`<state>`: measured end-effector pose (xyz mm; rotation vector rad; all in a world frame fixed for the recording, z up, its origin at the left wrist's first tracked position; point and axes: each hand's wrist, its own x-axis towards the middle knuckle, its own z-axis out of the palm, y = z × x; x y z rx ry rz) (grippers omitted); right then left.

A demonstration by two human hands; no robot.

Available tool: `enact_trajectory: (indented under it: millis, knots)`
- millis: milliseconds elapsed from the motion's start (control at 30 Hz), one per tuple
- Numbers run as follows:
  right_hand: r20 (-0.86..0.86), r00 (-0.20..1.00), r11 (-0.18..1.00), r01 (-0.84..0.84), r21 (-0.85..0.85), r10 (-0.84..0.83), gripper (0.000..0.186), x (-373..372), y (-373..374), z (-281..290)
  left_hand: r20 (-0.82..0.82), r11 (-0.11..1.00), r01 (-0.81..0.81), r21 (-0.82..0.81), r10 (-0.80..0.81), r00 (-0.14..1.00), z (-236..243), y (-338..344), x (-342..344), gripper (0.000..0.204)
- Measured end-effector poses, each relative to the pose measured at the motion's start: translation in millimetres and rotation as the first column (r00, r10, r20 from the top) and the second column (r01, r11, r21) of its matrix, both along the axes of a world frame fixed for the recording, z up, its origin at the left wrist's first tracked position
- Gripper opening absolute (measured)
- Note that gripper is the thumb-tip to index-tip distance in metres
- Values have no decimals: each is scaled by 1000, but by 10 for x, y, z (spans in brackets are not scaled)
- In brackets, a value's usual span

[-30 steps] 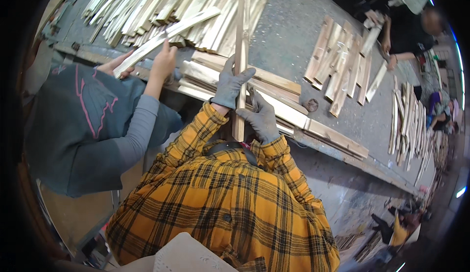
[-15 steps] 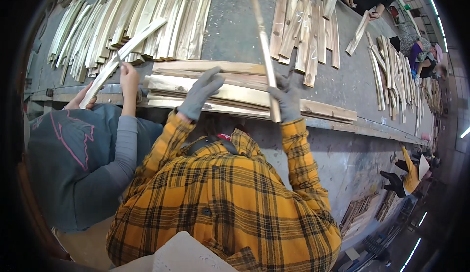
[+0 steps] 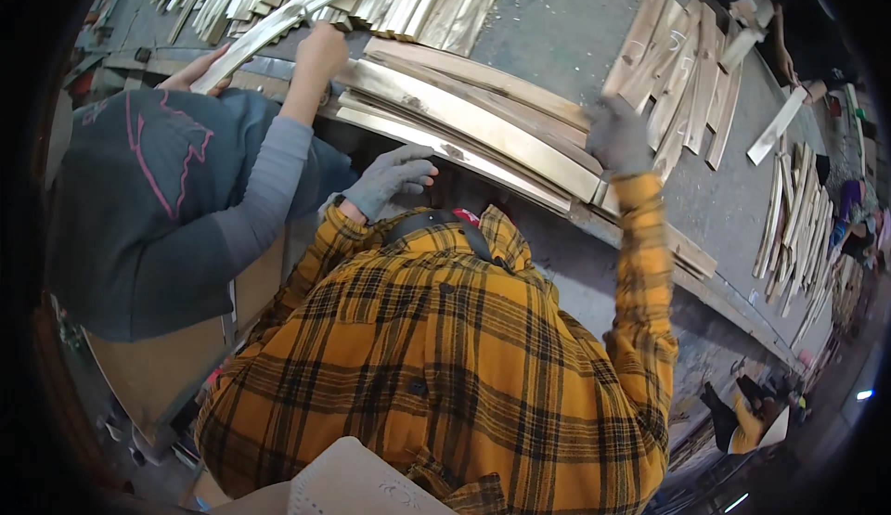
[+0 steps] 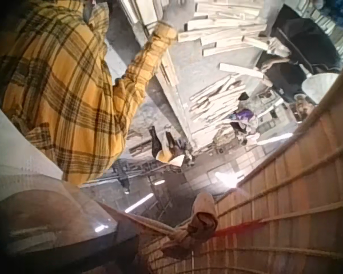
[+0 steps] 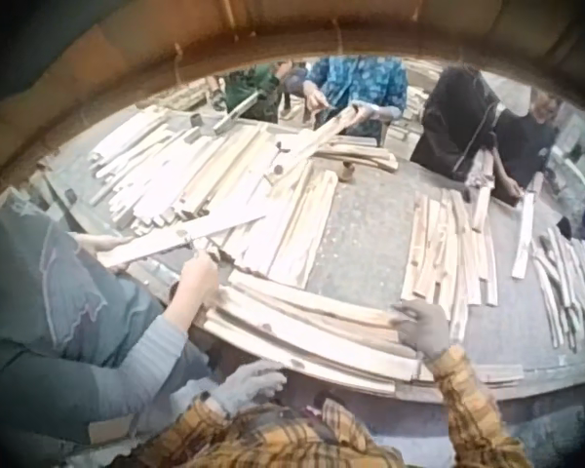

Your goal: The person uses a chisel and a wooden mallet to shape and smooth the edges of wooden slats. They repeatedly strike the chisel against the wood to remove material and refine the profile of the pieces. The person handles the wood with gloved hands, adjusting the position of the slats on the workbench as they work.

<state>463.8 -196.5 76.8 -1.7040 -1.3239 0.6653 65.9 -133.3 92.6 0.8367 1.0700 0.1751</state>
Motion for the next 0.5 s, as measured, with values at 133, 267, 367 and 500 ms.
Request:
enact_trajectory:
  millis: [133,267,367,500]
  knots:
    - [520,799,937,-150,-315,303,46,-1013,-188,-57,18,995,-65,-77,67,998,-131,-54,4,41]
    - [551,773,896,-52,-440,315,64,-1106,-266,-97,17,983,-139,-120,143,990,-196,-9,-7,40]
    - [573,792,930,19,-367,210,62,-1176,-267,-198,76,961,-184,-206,203,976,-320,57,-37,37]
    - [308,921,937,-135,-322,238,58,-1073,-394,-45,245,956,-103,-274,173,954,-324,82,37,37]
